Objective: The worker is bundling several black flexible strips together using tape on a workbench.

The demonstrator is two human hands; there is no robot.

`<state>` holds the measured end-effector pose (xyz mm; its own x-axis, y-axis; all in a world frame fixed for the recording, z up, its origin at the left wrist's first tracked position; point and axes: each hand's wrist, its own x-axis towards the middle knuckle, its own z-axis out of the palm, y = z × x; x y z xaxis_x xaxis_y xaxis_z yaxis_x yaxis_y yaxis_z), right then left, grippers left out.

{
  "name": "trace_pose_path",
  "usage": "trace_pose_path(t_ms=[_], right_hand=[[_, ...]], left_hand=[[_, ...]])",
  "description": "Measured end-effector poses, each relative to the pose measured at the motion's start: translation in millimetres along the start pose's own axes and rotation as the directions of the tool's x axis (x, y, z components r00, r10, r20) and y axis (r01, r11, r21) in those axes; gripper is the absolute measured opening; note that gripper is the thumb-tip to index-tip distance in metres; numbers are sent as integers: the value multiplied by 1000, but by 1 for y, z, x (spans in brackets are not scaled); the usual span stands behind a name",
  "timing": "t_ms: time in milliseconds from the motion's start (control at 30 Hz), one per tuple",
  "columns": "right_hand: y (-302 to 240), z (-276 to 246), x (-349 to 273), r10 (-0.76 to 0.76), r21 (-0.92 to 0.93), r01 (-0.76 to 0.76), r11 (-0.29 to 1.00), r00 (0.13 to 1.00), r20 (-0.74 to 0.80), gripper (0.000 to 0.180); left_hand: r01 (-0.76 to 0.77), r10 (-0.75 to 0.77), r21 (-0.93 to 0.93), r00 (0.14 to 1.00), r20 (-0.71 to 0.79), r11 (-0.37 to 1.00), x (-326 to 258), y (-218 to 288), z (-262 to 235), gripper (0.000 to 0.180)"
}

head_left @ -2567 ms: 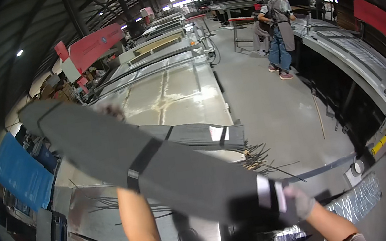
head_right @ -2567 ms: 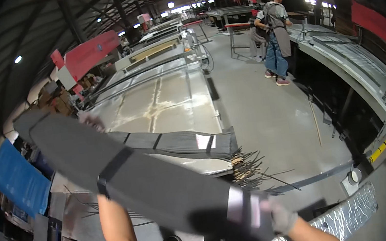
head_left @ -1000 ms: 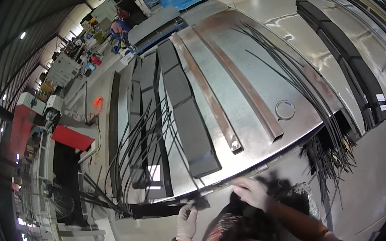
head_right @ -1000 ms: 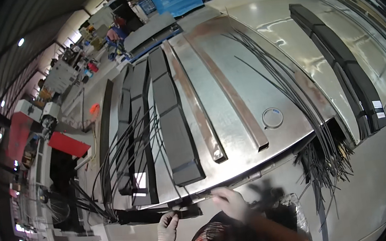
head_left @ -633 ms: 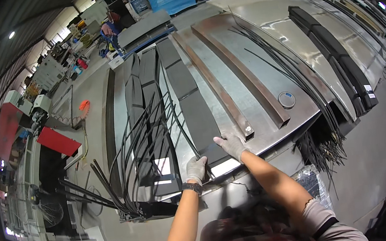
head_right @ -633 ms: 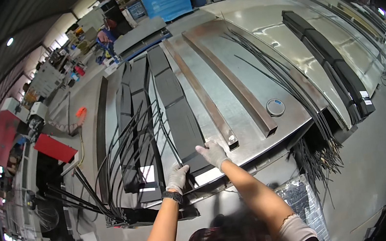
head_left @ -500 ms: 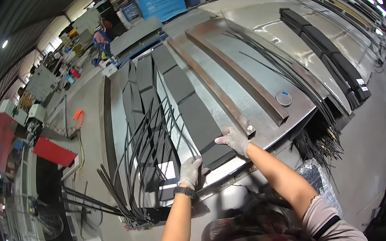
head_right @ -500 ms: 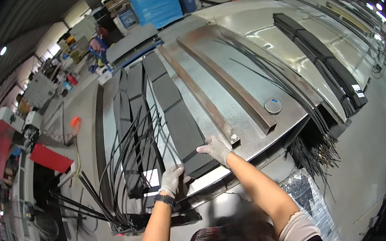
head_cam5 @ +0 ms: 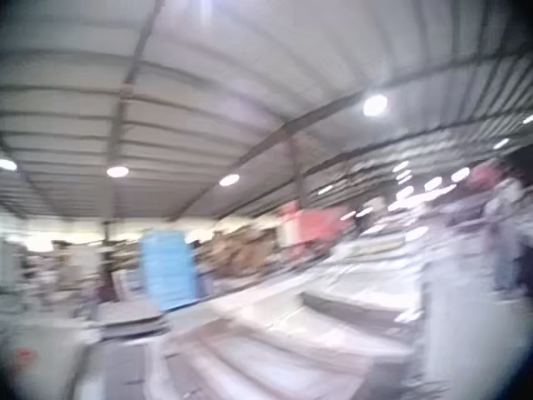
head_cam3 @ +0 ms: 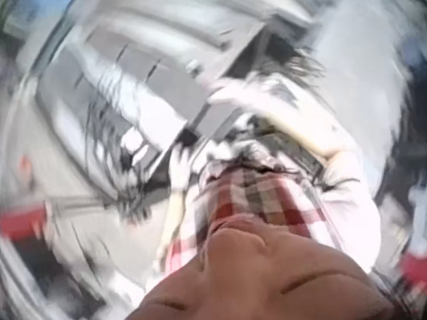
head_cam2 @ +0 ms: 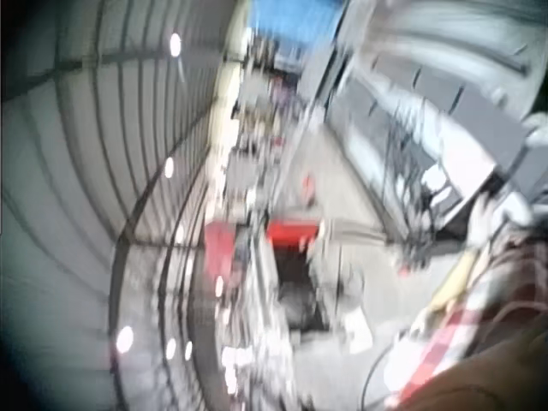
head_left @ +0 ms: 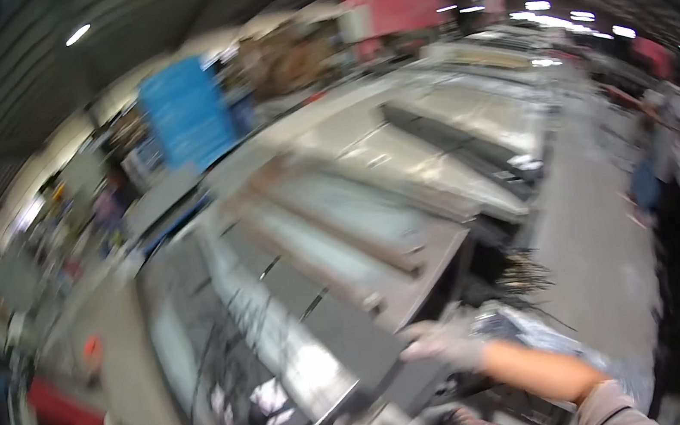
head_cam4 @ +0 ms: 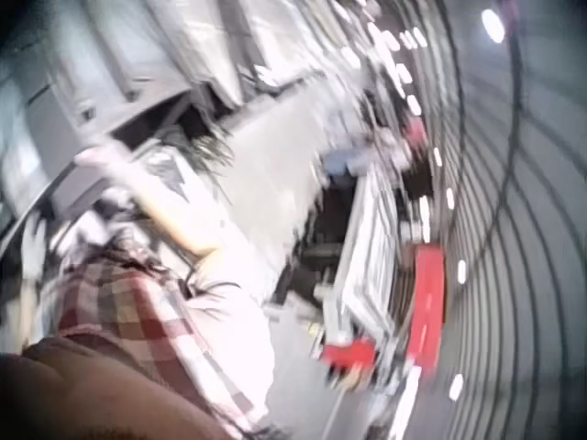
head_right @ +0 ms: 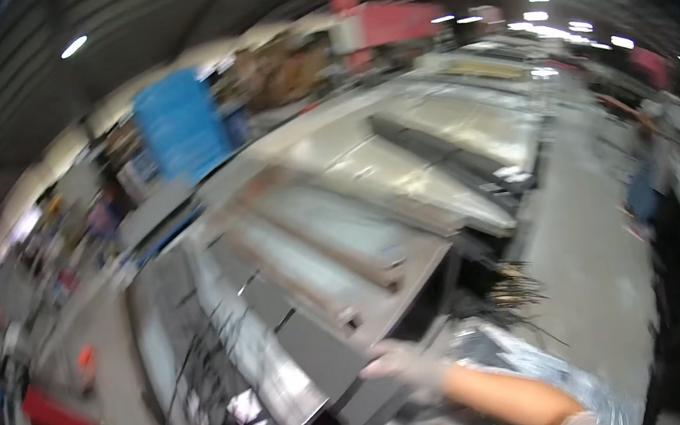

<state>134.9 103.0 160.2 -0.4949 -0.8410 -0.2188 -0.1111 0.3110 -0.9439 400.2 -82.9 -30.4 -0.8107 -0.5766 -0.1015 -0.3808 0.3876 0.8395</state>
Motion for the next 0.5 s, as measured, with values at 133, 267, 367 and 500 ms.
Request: trace_pose_path(t_ms=[133,267,367,500], right_hand=[[102,70,54,-168,-100,170,980,985,26,72],[188,92,6,-277,-338,247,908,960,-42,64],[228,40,-145,-91,-168,52,984,968,-234,55],[259,50,-311,450,106,-441,891,830,-329,55]], left_hand=[[302,-281,-106,943,180,947,-37,1,2,49],[169,-137,-84,945,297,982,3,82,35,45],[87,-48,-81,918,393,993,21,116,60,42],[35,3,-70,872,489,997,37,143,91,38]])
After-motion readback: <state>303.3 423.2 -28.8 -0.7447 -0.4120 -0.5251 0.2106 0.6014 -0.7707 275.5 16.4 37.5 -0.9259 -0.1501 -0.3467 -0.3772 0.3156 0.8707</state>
